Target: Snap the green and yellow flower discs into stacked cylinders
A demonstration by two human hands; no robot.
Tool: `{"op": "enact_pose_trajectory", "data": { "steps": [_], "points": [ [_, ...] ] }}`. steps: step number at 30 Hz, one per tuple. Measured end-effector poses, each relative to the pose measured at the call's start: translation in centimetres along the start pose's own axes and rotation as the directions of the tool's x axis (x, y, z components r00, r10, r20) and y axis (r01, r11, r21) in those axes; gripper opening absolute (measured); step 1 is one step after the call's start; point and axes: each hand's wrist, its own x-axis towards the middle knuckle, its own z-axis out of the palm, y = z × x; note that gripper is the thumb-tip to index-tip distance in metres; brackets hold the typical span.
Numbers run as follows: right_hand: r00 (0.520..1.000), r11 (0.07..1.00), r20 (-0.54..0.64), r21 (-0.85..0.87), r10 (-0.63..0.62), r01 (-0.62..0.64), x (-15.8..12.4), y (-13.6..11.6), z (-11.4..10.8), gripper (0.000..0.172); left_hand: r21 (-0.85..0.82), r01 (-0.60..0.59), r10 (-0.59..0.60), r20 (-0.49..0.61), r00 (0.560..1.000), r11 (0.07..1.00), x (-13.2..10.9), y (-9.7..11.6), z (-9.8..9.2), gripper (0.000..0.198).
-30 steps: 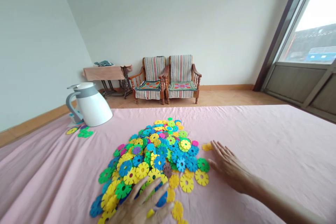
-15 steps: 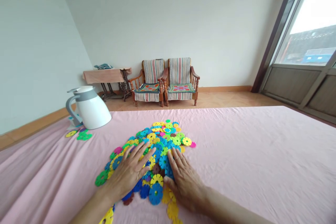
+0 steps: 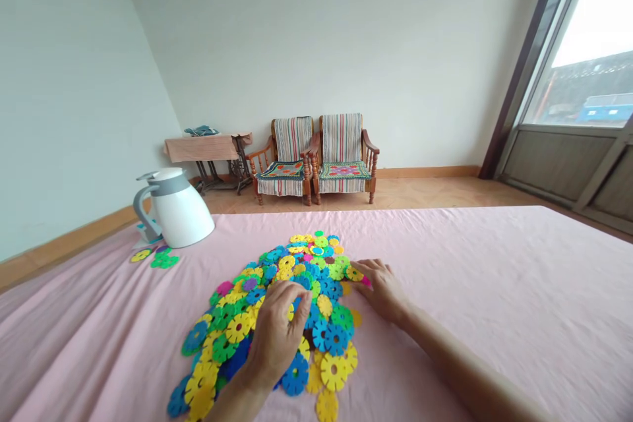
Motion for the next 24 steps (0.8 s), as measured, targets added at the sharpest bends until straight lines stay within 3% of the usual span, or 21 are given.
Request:
{"op": "enact_pose_trajectory", "data": {
  "steps": [6,12,18,21,24],
  "points": [
    [0.996,0.996,-0.093,0.088,-0.018,0.026,0.1,0.8,1.4,0.029,0.013,0.008,-0.008,-0.04,0.999,1.0,-0.9,-3.3,0.7,0.018],
    [0.935,0.959,-0.227,0.143,0.271,-0.243,-0.3,3.7,0.2,0.03,-0.005,0.064,-0.064,-0.043,0.997,0.998,-0.9,-4.1,0.7,0.017],
    [0.89,0.919,-0.226,0.096,0.395,-0.383,-2.5,7.3,-2.2,0.025,0.0,0.103,-0.103,-0.024,0.994,0.995,-1.0,-4.1,0.8,0.019],
    [0.89,0.923,-0.251,0.039,0.381,-0.384,-3.2,6.3,-2.8,0.022,0.006,0.113,-0.113,-0.034,0.993,0.994,-1.1,-4.2,0.8,0.019],
    [0.951,0.967,-0.178,0.08,0.254,-0.243,-3.6,2.9,-2.7,0.019,0.01,0.118,-0.118,-0.026,0.993,0.993,-1.0,-4.1,0.8,0.018]
  ]
}}
